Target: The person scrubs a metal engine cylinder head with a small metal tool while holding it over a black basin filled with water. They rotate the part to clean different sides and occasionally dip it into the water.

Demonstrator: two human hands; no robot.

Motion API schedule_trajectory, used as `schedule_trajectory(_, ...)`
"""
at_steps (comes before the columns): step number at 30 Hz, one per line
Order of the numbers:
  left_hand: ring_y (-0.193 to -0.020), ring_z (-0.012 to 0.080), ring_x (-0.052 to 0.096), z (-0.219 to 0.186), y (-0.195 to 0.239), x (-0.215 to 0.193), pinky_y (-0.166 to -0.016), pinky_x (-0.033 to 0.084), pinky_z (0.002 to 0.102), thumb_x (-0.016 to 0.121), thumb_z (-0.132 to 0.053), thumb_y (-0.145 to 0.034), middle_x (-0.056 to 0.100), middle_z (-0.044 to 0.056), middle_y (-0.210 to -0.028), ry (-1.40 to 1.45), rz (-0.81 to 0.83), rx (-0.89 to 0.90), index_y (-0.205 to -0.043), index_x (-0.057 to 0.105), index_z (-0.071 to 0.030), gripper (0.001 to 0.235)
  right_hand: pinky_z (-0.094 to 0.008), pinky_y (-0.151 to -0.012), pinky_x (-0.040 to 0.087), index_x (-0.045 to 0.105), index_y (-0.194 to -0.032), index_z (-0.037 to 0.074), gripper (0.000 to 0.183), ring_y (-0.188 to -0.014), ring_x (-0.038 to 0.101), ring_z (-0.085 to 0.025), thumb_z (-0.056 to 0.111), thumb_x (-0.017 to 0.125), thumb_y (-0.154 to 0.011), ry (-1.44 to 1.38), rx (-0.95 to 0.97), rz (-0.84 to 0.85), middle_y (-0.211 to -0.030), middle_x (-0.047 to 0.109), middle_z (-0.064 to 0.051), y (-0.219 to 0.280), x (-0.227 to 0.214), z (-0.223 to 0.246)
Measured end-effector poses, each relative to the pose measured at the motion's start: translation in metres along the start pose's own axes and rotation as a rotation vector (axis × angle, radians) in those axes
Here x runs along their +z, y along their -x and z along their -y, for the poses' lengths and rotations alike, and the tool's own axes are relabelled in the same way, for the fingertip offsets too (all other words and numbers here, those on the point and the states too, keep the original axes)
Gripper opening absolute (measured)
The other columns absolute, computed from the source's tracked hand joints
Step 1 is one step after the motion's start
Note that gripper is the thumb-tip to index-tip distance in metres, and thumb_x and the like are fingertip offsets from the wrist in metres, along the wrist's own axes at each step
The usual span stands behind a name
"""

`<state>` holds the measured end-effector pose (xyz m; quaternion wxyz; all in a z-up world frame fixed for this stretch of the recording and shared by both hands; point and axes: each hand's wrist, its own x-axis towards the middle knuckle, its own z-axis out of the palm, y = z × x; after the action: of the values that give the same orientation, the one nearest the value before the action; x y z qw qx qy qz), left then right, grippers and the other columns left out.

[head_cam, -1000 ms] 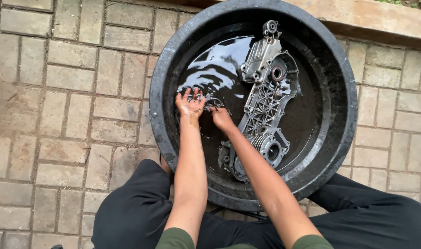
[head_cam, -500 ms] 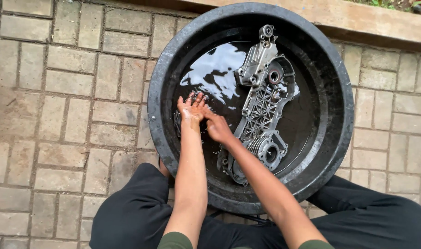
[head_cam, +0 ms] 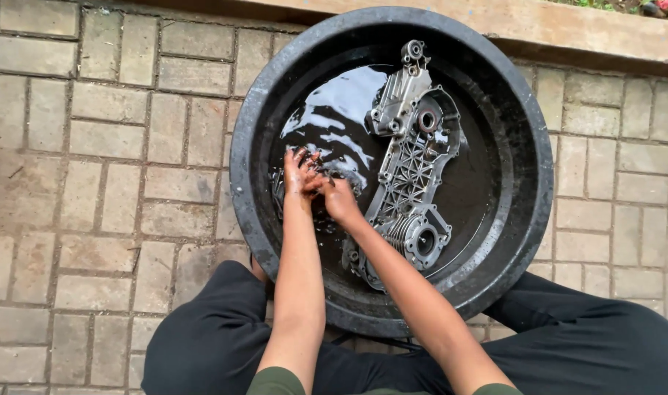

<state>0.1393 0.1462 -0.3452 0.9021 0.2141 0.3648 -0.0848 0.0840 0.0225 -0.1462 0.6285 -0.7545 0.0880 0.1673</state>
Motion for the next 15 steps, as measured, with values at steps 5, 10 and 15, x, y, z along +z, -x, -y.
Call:
schedule_trajectory(5,-0.076,0.0195,0.062,-0.002,0.036,0.042,-0.047,0.048,0.019,0.042,-0.074,-0.093,0.071,0.014,-0.12,-0.189,-0.114,0.048,-0.139,0.047,-0.019,0.072,-0.05,-0.118,0.039,0.072,-0.129,0.01,0.048,-0.137,0.054,-0.035,0.016,0.044,-0.09,0.33,0.021,0.214,-0.136,0.068,-0.014,-0.003,-0.008,-0.001)
schedule_trajectory(10,-0.135,0.0332,0.054,-0.02,0.081,0.057,-0.121,0.025,0.059,0.047,-0.074,-0.089,0.057,0.015,-0.143,0.056,-0.162,0.059,-0.141,0.045,-0.023,0.073,-0.042,-0.09,0.053,0.083,-0.097,0.01,0.036,-0.09,0.07,-0.025,0.007,0.048,-0.088,0.186,-0.138,0.344,-0.086,0.077,-0.014,0.029,-0.025,0.02)
schedule_trajectory(15,-0.108,0.0394,0.069,-0.022,0.031,0.039,-0.104,0.05,0.059,0.043,-0.053,-0.101,0.068,0.015,-0.098,0.153,-0.216,0.117,-0.093,0.06,-0.01,0.047,-0.039,-0.071,0.056,0.075,-0.113,0.005,0.033,-0.072,0.071,-0.026,0.009,0.045,-0.098,0.151,-0.109,0.372,-0.074,0.073,-0.015,0.041,-0.057,0.027)
